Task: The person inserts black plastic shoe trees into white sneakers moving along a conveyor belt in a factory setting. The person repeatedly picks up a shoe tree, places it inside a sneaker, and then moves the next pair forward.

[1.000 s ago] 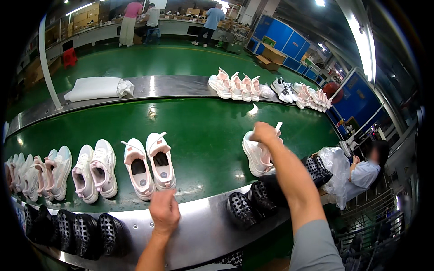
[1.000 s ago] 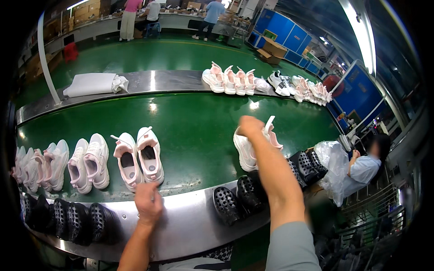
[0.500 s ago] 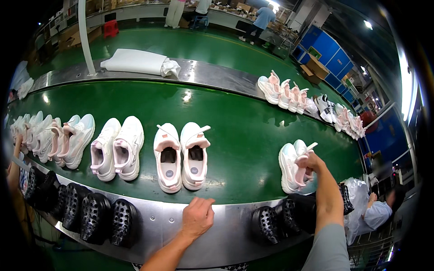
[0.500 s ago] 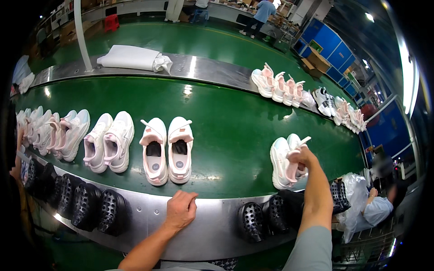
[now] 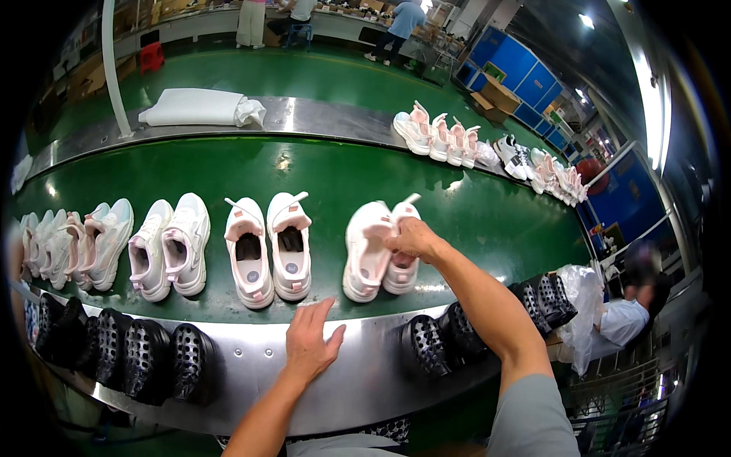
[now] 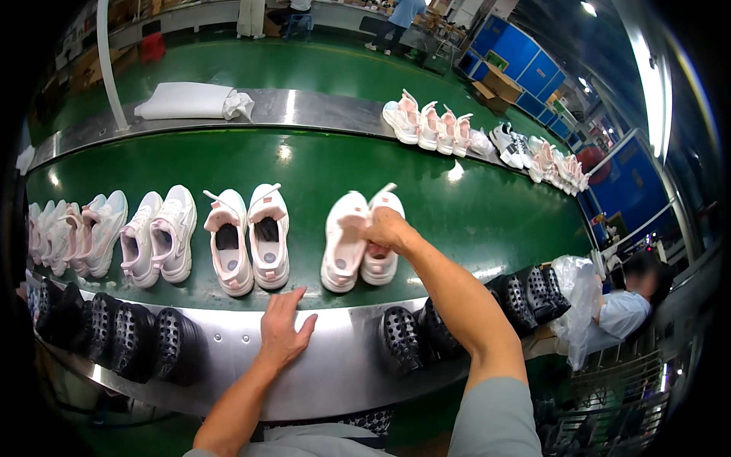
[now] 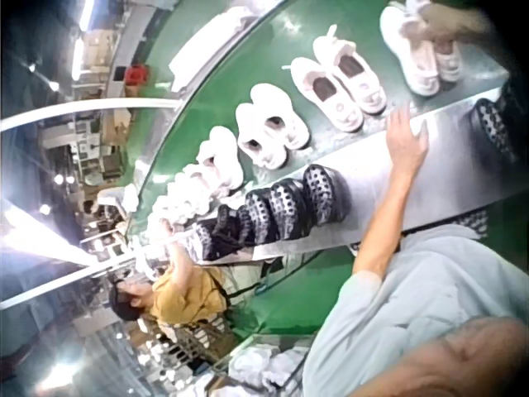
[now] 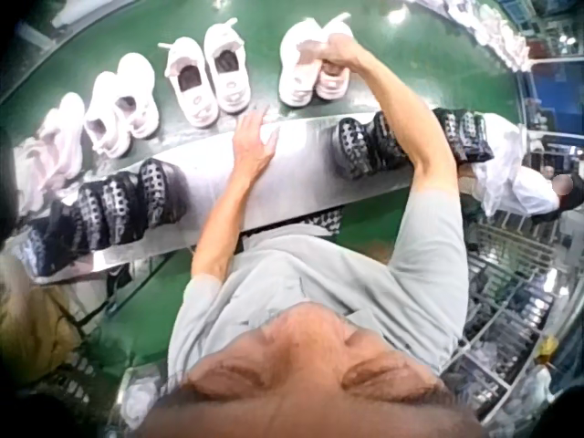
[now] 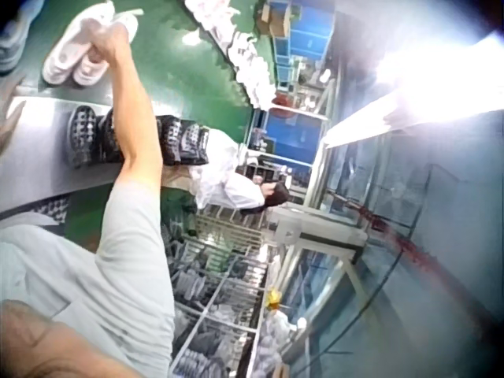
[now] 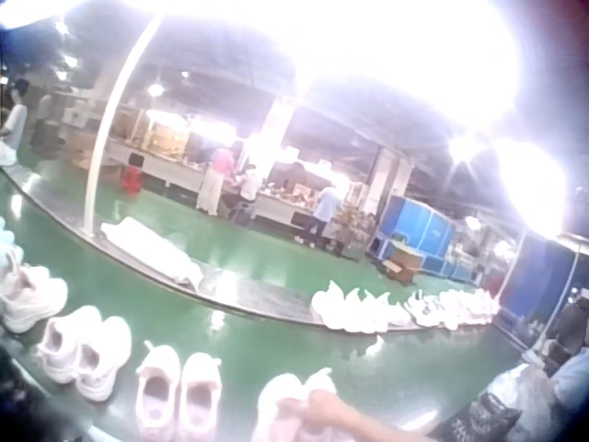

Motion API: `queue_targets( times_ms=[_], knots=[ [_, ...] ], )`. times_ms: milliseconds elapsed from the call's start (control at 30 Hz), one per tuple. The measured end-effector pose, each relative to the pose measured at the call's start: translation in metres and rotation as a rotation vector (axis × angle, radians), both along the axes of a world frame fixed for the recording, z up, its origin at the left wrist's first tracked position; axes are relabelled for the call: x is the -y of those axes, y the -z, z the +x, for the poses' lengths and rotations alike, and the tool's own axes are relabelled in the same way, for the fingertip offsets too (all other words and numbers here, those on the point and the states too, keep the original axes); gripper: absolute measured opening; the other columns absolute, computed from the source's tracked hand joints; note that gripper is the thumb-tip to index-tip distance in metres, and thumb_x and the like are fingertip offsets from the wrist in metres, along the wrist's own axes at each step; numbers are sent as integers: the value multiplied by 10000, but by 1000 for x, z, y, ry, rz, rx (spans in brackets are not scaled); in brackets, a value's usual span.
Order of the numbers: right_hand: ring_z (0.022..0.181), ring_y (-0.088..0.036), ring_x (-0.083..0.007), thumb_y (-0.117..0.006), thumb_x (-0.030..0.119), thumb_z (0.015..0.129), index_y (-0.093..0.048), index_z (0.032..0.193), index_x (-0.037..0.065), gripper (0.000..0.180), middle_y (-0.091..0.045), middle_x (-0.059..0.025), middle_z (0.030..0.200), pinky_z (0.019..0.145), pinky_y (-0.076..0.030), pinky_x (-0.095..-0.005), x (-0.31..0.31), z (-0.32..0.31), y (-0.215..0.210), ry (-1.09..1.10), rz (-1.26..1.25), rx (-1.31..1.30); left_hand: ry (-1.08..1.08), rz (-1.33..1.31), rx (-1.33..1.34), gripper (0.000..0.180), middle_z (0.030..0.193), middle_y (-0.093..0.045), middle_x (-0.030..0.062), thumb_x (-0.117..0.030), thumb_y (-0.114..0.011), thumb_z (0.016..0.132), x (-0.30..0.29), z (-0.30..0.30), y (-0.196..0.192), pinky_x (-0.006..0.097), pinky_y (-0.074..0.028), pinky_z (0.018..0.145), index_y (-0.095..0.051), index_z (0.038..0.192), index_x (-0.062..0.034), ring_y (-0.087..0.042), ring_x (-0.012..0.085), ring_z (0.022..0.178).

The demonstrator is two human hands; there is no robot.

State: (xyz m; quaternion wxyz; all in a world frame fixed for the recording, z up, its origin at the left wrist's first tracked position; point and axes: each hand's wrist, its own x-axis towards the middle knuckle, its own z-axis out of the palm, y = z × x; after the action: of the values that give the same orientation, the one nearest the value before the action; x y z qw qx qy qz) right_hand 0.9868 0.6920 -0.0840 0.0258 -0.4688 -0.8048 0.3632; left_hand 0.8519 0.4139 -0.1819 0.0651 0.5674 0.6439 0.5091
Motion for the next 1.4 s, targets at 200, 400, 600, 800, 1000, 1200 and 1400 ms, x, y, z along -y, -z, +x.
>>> queue_targets(
  times_ms=[200, 400, 600, 800, 1000, 1200, 1400],
  knots=[
    [666, -685, -283, -691, 314, 904, -696, 847, -34, 352, -690, -147, 722, 595, -510, -394, 90, 34, -97, -155, 503, 69, -47, -65, -24, 666, 1284, -557, 231, -131, -783, 818, -35, 0, 0, 463, -458, 1005, -496, 1416, -73, -548, 426, 1171],
    [674, -662, -378, -756, 434, 854, -615, 707, 29, 453, -638, -172, 669, 575, -510, -460, 208, 125, -102, 109, 580, 224, -19, -57, -7, 520, 1228, -582, 234, 2, -684, 830, -58, -1, -4, 477, -493, 890, -543, 1328, -45, -578, 408, 1077],
    [612, -626, -323, -810, 442, 801, -527, 732, 69, 474, -575, -108, 675, 527, -483, -416, 264, 144, -53, 45, 763, 452, 34, 95, -31, 299, 1052, -664, 180, 43, -653, 805, -18, 26, -37, 442, -507, 844, -646, 1101, 0, -612, 365, 955],
    [597, -612, -255, -801, 339, 828, -543, 743, 76, 378, -570, -84, 679, 496, -469, -369, 266, 147, -83, 9, 897, 287, 349, 60, 447, 381, 1121, -669, 160, -65, -725, 859, -4, 57, -52, 389, -519, 869, -584, 1208, -5, -654, 294, 962],
    [624, -634, -339, -758, 335, 889, -584, 856, 13, 368, -625, -140, 720, 558, -503, -397, 242, 120, -98, 7, 563, -71, 754, 9, 1392, 649, 1265, -616, 142, -170, -767, 902, -31, 86, -83, 389, -521, 979, -398, 1423, -53, -627, 243, 1154],
    [683, -650, -404, -666, 427, 946, -603, 822, -37, 484, -664, -220, 732, 610, -510, -440, 166, 113, -69, -4, 381, -10, 363, -223, 850, 629, 1191, -663, 157, -170, -723, 927, -87, 50, -99, 358, -513, 958, -414, 1444, 13, -649, 236, 1091],
    [634, -600, -235, -648, 473, 932, -652, 822, -89, 573, -602, -182, 653, 615, -497, -424, 100, 84, -59, 369, -268, 1, 199, -186, -219, 448, 1177, -667, 268, -171, -724, 804, -223, 12, -89, 467, -518, 949, -642, 1205, 10, -648, 410, 1093]
  ],
)
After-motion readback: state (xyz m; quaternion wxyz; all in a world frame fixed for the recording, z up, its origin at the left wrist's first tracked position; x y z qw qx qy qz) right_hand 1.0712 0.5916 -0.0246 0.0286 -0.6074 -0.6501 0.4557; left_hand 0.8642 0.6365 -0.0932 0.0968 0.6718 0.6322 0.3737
